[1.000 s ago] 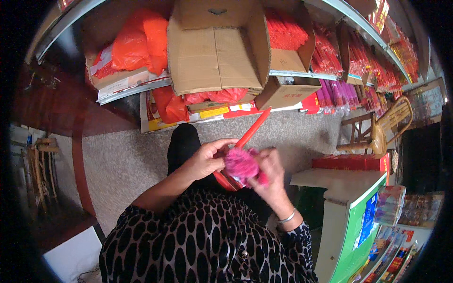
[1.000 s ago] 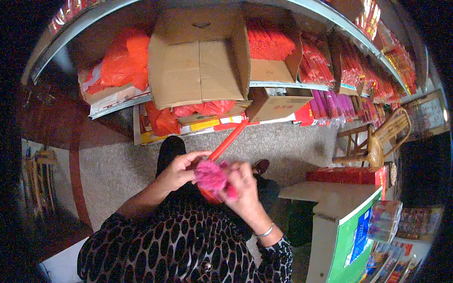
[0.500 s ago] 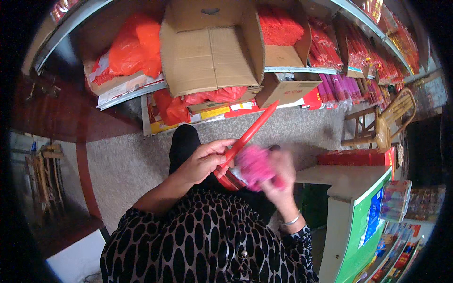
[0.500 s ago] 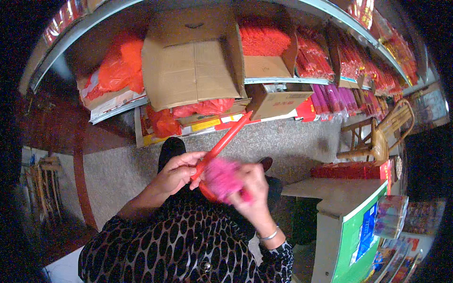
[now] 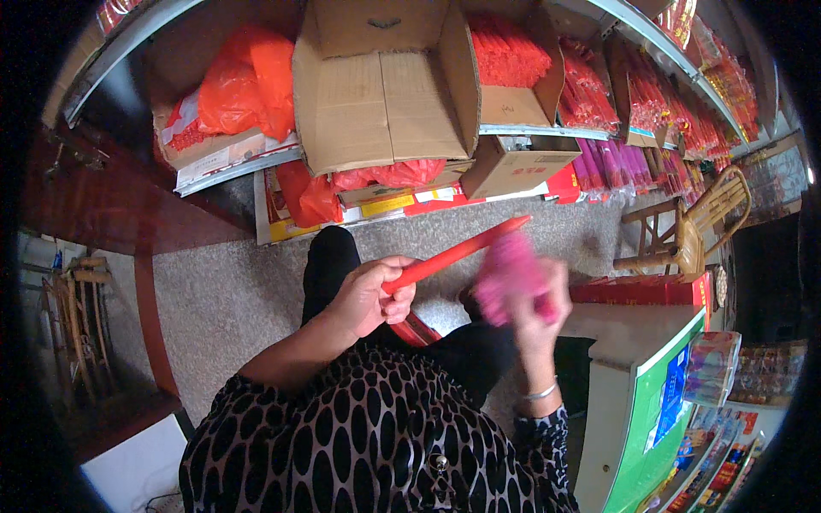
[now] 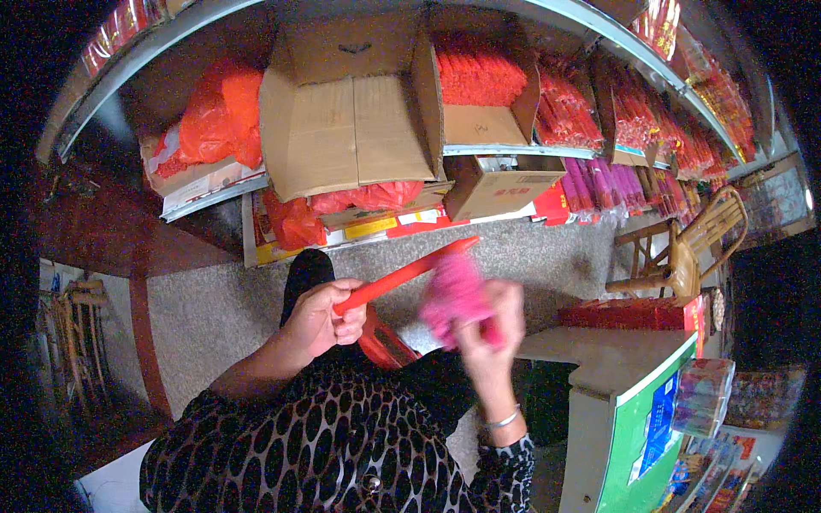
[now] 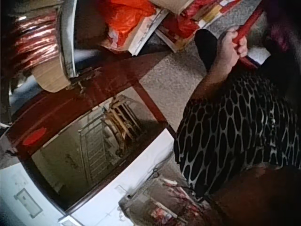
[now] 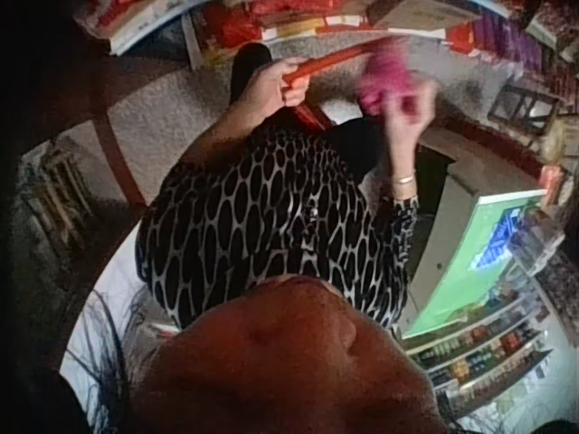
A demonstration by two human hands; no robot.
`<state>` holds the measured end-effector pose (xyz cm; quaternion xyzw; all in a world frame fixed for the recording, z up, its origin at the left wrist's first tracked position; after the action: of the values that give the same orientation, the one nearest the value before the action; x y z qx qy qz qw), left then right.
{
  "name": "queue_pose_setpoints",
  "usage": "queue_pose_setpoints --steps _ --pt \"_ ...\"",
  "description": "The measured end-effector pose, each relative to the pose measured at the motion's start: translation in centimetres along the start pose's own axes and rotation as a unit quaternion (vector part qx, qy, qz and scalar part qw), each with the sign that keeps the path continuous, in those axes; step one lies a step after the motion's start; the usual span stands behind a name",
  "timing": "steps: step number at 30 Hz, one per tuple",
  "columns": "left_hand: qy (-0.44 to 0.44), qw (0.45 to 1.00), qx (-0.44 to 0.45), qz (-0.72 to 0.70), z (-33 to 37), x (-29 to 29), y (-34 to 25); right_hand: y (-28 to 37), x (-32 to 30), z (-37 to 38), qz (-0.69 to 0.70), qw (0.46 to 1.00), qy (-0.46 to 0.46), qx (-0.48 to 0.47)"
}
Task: The person picks up red candles from a cardboard box on a shelf and wipes each one by hand with a pink cloth.
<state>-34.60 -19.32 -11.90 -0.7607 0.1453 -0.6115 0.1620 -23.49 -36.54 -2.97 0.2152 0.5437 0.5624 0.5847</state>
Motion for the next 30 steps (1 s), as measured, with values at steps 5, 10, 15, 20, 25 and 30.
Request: queue_pose_setpoints --steps 5,10,15,20,25,30 --pt "-0.071 0.983 0.021 0.171 0.4 0.2 0.2 2.5 5.6 -3.4 -0.030 0.988 0.143 -0.047" --pt "0.031 0.992 0.005 0.119 -0.2 2.2 0.0 -2.5 -1.7 2.9 0.080 0.991 -0.084 0.059" --pt "-0.012 0.995 0.019 0.097 -0.1 0.7 0.0 -3.4 -3.1 3.0 0.187 0.964 -0.145 0.118" --pt "-0.086 0.991 0.020 0.101 0.6 0.3 0.6 -1.1 2.1 -1.9 0.072 0.992 -0.094 0.044" --pt "-0.064 0.984 0.037 0.159 0.2 0.9 3.1 -1.3 5.9 -4.8 -0.207 0.962 -0.040 -0.175" --pt "-0.009 0.991 -0.071 0.113 -0.8 2.1 3.4 -4.0 -2.2 2.6 0.006 0.977 -0.208 0.052"
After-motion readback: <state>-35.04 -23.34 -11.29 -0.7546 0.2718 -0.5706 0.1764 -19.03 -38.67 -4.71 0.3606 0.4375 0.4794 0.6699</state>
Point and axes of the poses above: each hand's wrist, its own z-axis towards the middle knuckle, its own x-axis out of the palm, y = z × x, the point moved 7 cm from there along z, towards the middle knuckle, and after that the axes turned 9 degrees about x, right-handed, at the moved point
